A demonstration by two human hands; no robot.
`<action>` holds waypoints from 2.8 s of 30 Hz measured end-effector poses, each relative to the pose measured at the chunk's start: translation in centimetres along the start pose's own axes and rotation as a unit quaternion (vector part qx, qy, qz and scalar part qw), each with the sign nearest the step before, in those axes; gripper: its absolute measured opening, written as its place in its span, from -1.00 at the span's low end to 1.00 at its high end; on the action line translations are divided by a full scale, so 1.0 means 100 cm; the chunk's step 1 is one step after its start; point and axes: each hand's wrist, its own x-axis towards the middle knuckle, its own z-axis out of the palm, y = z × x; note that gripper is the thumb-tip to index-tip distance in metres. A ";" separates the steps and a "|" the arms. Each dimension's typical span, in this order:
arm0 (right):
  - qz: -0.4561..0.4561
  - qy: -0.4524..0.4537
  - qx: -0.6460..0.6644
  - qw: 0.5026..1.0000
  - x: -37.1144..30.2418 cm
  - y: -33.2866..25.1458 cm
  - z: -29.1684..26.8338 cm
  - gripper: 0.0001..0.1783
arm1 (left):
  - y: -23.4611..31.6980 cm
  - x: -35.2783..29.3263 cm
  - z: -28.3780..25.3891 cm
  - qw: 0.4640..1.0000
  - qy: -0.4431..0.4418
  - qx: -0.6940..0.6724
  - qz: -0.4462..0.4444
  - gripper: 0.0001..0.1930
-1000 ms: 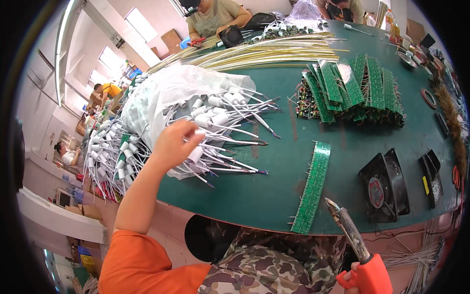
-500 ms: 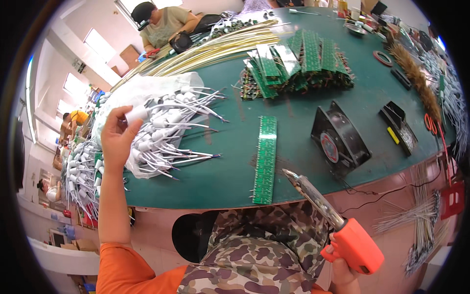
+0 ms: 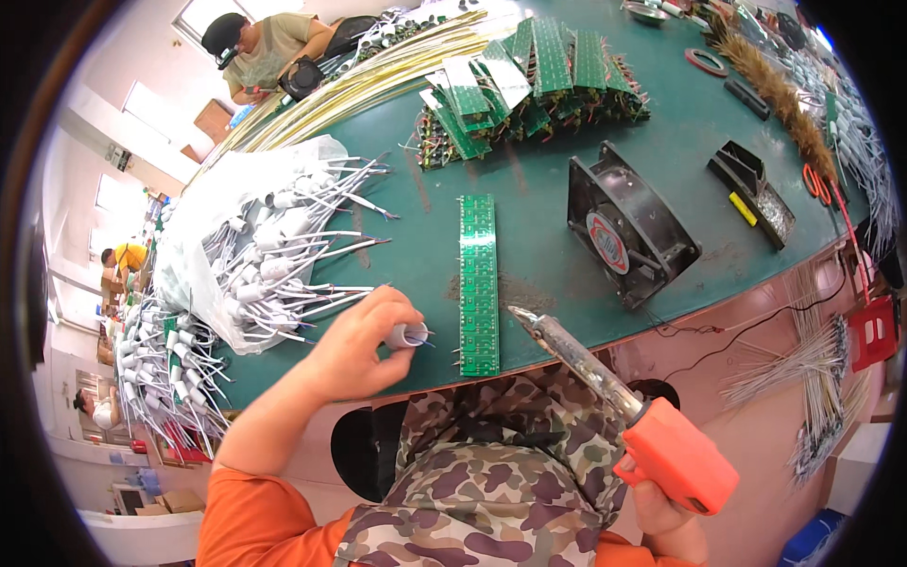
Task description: The person attaches wire connectors from small components onto green circuit boards by soldering them with a soldering iron.
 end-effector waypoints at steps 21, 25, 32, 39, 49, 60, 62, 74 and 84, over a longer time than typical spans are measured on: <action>0.009 -0.095 -0.172 0.981 -0.010 0.010 0.008 -0.63 | 0.001 0.001 0.058 0.983 0.146 0.009 0.112 -0.70; -0.018 -0.127 -0.125 0.984 -0.003 0.013 0.009 -0.45 | -0.001 0.002 0.059 0.983 0.130 0.027 0.128 -0.69; -0.054 -0.131 -0.183 0.973 -0.002 0.017 0.010 -0.44 | -0.003 0.001 0.056 0.984 0.117 0.044 0.128 -0.70; 0.044 -0.010 -0.028 0.999 -0.002 0.004 0.011 -0.65 | -0.008 0.069 0.014 0.978 0.142 0.018 0.149 -0.78; 0.048 0.016 -0.031 0.998 0.024 -0.022 0.014 -0.74 | -0.033 0.090 0.047 0.971 0.016 0.115 0.210 -0.73; -0.122 -0.072 -0.109 0.984 0.055 -0.006 0.010 -0.35 | 0.000 0.061 0.034 0.973 0.097 0.124 0.167 -0.74; -0.112 -0.084 -0.133 0.981 0.050 -0.002 0.006 -0.41 | -0.011 0.060 0.021 0.981 0.108 0.120 0.105 -0.77; 0.062 -0.103 -0.088 0.989 0.126 -0.016 0.058 -0.75 | -0.070 0.063 0.001 0.982 0.164 0.094 0.028 -0.80; -0.028 -0.195 -0.211 0.957 0.148 0.012 0.065 -0.37 | -0.083 0.068 0.009 0.980 0.168 0.101 0.044 -0.76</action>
